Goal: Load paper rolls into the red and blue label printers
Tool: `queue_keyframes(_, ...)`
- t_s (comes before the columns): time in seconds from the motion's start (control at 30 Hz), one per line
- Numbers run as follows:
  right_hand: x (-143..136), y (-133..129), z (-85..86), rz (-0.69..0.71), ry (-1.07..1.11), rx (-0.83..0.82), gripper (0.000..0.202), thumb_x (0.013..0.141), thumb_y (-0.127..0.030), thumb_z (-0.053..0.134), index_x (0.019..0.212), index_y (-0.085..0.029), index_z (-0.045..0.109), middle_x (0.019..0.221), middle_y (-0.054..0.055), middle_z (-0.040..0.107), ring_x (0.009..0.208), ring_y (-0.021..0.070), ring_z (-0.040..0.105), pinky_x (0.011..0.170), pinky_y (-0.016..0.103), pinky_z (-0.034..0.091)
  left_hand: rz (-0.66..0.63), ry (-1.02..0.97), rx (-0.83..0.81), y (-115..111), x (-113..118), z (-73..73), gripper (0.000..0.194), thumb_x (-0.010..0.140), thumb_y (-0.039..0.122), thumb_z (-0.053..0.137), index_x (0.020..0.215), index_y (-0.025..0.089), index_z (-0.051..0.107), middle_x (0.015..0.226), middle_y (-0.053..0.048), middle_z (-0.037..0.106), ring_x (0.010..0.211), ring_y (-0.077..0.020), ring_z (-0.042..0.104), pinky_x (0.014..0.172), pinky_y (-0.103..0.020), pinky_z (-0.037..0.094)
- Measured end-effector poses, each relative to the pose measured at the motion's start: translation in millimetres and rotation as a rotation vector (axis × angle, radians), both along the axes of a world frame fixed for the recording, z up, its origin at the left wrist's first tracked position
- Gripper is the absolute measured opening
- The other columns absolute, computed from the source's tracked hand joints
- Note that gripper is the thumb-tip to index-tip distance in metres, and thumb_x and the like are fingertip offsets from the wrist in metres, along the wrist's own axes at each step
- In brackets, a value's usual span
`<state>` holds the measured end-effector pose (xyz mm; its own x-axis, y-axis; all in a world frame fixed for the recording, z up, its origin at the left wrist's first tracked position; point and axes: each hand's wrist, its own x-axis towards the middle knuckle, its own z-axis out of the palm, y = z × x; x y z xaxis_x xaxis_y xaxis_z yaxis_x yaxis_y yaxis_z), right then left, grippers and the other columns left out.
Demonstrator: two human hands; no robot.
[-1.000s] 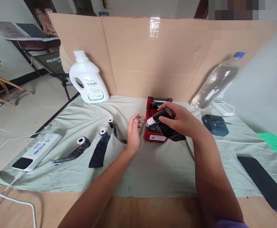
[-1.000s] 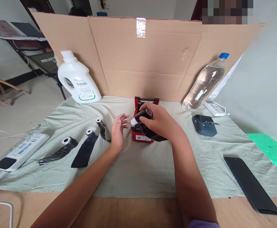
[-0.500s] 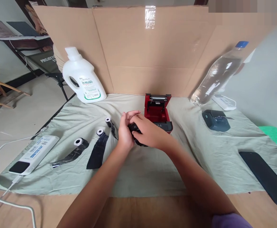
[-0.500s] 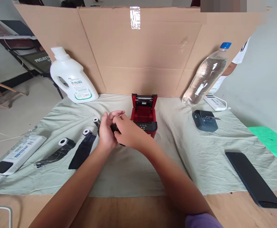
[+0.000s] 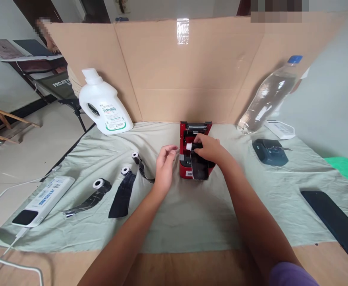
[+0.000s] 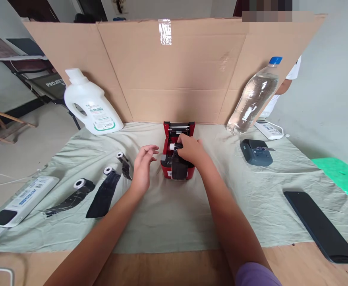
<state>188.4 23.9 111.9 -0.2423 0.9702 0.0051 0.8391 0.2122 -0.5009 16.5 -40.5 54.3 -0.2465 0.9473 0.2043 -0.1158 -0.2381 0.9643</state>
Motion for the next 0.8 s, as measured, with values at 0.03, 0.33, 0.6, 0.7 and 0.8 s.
queue_keyframes(0.03, -1.0, 2.4, -4.7, -0.014, -0.051, 0.024, 0.026, 0.074, -0.01, 0.057, 0.098, -0.022, 0.055, 0.104, 0.006, 0.069, 0.105, 0.028, 0.059, 0.092, 0.042, 0.037, -0.002, 0.075, 0.003, -0.9, 0.9, -0.3, 0.022, 0.091, 0.038, 0.057, 0.103, 0.021, 0.065, 0.113, -0.006, 0.067, 0.108, -0.02, 0.06, 0.089, -0.032, 0.045)
queue_keyframes(0.33, -19.1, 3.7, -15.4, -0.012, -0.23, 0.092, 0.027, 0.077, -0.008, 0.053, 0.1, -0.02, 0.059, 0.107, 0.012, 0.07, 0.11, 0.0328, 0.056, 0.095, 0.046, 0.031, 0.014, 0.33, 0.014, 0.6, 2.6, -12.1, 0.023, 0.09, 0.032, 0.057, 0.109, 0.022, 0.063, 0.118, -0.007, 0.065, 0.116, -0.0227, 0.056, 0.095, -0.037, 0.044)
queue_keyframes(0.6, -7.5, 17.8, -22.2, 0.067, -0.017, -0.05, 0.029, 0.084, -0.015, 0.051, 0.111, -0.025, 0.057, 0.115, 0.005, 0.069, 0.114, 0.0282, 0.059, 0.105, 0.048, 0.031, -0.065, 0.563, 0.169, -3.3, 3.1, -17.8, 0.028, 0.091, 0.028, 0.057, 0.118, 0.023, 0.06, 0.122, -0.007, 0.062, 0.121, -0.0241, 0.051, 0.105, -0.04, 0.041)
queue_keyframes(0.7, -12.5, 13.6, -21.1, 0.108, -0.13, -0.051, 0.031, 0.088, -0.016, 0.046, 0.117, -0.022, 0.056, 0.118, 0.01, 0.068, 0.119, 0.032, 0.056, 0.105, 0.053, 0.03, -0.096, 0.618, 0.226, -3.8, 4.1, -20.7, 0.029, 0.092, 0.03, 0.057, 0.12, 0.023, 0.059, 0.126, -0.009, 0.061, 0.123, -0.0252, 0.05, 0.108, -0.042, 0.04)
queue_keyframes(0.8, -24.4, 5.6, -20.6, 0.131, -0.237, -0.044, 0.036, 0.089, -0.013, 0.041, 0.122, -0.017, 0.054, 0.125, 0.018, 0.064, 0.12, 0.0358, 0.055, 0.105, 0.056, 0.03, -0.113, 0.679, 0.258, -3.9, 4.2, -25.1, 0.033, 0.092, 0.032, 0.058, 0.123, 0.023, 0.059, 0.131, -0.01, 0.059, 0.128, -0.0268, 0.048, 0.111, -0.044, 0.038)
